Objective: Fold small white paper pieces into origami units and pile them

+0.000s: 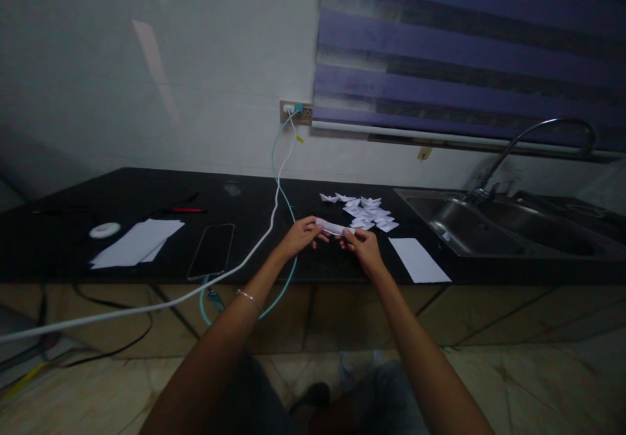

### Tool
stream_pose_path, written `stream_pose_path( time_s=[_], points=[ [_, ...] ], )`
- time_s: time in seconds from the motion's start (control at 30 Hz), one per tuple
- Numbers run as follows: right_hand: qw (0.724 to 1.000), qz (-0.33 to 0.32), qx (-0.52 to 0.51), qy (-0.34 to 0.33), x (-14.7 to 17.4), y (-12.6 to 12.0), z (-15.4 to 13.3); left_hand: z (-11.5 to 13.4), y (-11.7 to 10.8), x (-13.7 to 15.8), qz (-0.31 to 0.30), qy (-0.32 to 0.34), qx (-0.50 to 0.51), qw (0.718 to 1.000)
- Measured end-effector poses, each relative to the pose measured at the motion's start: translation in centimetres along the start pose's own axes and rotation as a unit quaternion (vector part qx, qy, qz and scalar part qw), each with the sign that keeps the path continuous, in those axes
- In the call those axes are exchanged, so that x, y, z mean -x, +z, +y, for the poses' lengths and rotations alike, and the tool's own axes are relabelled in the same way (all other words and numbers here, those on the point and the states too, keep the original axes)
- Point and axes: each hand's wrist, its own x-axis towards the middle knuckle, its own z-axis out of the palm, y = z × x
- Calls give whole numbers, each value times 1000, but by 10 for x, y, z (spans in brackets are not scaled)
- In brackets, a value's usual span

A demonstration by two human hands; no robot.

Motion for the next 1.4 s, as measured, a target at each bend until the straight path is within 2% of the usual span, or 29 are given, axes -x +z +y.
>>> stream_pose_path(
  time_s=[0.27, 0.8, 1.03, 1.2, 1.3, 1.4],
  points=[
    [998, 3, -55, 25, -2, 2, 1, -3, 0, -2, -14, -1, -20, 1000],
    [999, 16, -29, -1, -3, 2, 4, 1, 1, 3, 5, 23, -15, 1000],
    [1000, 21, -10, 20, -4, 0, 6, -6, 0, -1, 0, 30, 6, 1000],
    [1000, 15, 13, 5, -5, 0, 9, -1, 1, 1, -2, -13, 27, 1000],
    [1000, 3, 20, 5, -5, 0, 9, 4, 3, 2, -24, -42, 14, 999],
    [1000, -10, 18, 2, -4, 1, 9, 5, 4, 3, -52, -42, -11, 998]
  ],
)
